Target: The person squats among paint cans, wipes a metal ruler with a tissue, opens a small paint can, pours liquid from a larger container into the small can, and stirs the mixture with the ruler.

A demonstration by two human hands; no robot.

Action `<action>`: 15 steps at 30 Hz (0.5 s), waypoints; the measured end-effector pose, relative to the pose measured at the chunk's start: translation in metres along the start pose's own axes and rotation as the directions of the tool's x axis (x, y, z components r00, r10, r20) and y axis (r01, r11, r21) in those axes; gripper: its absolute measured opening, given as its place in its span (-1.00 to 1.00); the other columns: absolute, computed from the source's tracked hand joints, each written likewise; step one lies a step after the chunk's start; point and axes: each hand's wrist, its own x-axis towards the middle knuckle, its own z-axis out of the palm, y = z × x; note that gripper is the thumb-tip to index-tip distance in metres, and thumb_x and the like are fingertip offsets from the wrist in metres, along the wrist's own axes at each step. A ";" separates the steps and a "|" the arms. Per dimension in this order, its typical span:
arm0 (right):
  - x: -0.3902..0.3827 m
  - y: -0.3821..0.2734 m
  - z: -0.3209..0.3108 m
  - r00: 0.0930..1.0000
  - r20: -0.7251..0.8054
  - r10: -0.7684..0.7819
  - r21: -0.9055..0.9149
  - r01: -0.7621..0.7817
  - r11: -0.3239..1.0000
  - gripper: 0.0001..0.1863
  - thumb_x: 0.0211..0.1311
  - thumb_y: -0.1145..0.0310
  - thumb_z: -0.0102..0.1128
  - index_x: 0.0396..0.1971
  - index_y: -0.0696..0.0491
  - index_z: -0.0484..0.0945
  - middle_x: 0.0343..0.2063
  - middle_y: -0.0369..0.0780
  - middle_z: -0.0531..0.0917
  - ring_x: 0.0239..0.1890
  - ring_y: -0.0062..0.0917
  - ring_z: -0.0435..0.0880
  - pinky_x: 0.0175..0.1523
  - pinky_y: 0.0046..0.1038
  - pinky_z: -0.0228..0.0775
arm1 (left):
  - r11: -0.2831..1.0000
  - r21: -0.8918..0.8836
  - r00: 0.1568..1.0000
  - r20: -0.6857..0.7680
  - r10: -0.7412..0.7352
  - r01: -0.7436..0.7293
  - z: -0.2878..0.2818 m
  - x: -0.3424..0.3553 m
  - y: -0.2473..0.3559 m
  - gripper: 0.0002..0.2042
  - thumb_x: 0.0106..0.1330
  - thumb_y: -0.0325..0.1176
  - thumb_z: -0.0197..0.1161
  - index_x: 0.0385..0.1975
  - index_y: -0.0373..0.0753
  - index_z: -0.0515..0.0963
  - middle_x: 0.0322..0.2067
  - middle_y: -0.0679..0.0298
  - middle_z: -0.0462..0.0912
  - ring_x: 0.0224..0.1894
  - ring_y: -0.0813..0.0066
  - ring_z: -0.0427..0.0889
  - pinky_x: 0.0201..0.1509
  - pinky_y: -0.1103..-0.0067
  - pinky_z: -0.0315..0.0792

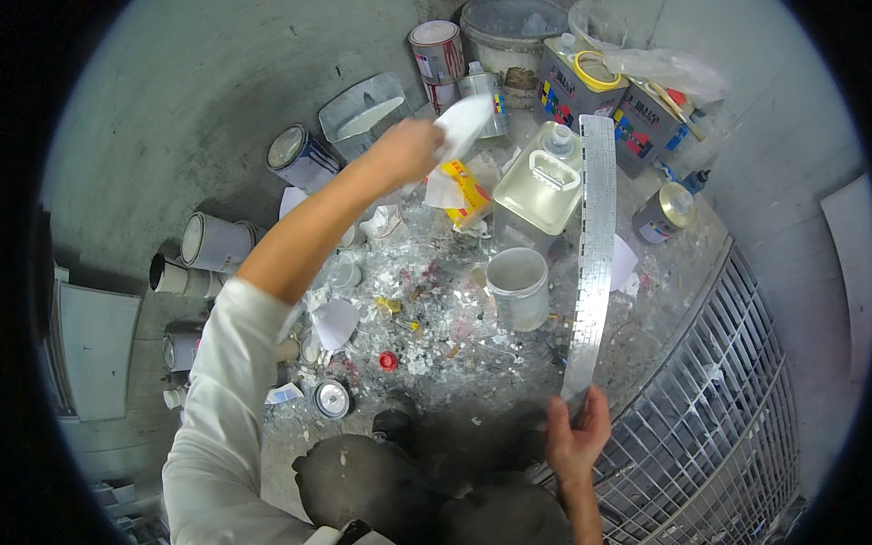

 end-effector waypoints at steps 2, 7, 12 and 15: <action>0.000 0.002 -0.001 1.000 -0.005 -0.002 0.010 0.002 1.000 -0.58 0.27 0.45 0.27 0.06 0.21 0.37 -0.38 -0.29 0.56 -0.55 -0.74 0.47 -0.50 -0.65 0.36 | 0.958 -0.212 0.949 -0.289 0.127 -0.193 0.012 0.045 0.002 -0.61 0.13 -0.35 0.24 0.01 -0.23 0.57 -0.23 -0.08 0.66 -0.10 -0.06 0.63 0.03 0.29 0.50; 0.004 0.002 -0.004 0.999 0.026 0.027 0.068 -0.029 0.997 -0.59 0.26 0.44 0.29 0.03 0.22 0.39 -0.40 -0.27 0.59 -0.57 -0.72 0.49 -0.51 -0.65 0.36 | 0.988 0.145 0.999 0.013 0.047 -0.048 0.099 0.045 -0.021 -0.60 0.17 -0.39 0.17 0.06 -0.19 0.54 -0.10 -0.03 0.63 0.07 0.02 0.56 0.17 0.33 0.41; 0.010 0.000 -0.003 0.997 -0.039 0.066 0.095 -0.062 0.993 -0.59 0.25 0.43 0.30 0.02 0.23 0.38 -0.44 -0.28 0.58 -0.59 -0.72 0.49 -0.53 -0.65 0.34 | 0.842 0.491 0.910 -0.204 0.362 -0.225 0.152 0.017 -0.052 -0.70 0.17 -0.46 0.12 -0.11 -0.13 0.63 -0.22 0.12 0.67 0.09 0.17 0.54 0.18 0.34 0.38; 0.014 -0.002 -0.002 0.997 -0.025 0.073 0.065 -0.071 0.995 -0.59 0.25 0.43 0.29 0.03 0.23 0.38 -0.46 -0.28 0.58 -0.60 -0.72 0.49 -0.53 -0.65 0.34 | 0.934 0.316 0.966 -0.136 0.221 -0.169 0.117 0.034 -0.055 -0.74 0.15 -0.46 0.11 -0.18 -0.14 0.65 -0.28 0.14 0.66 0.00 0.18 0.57 0.13 0.33 0.40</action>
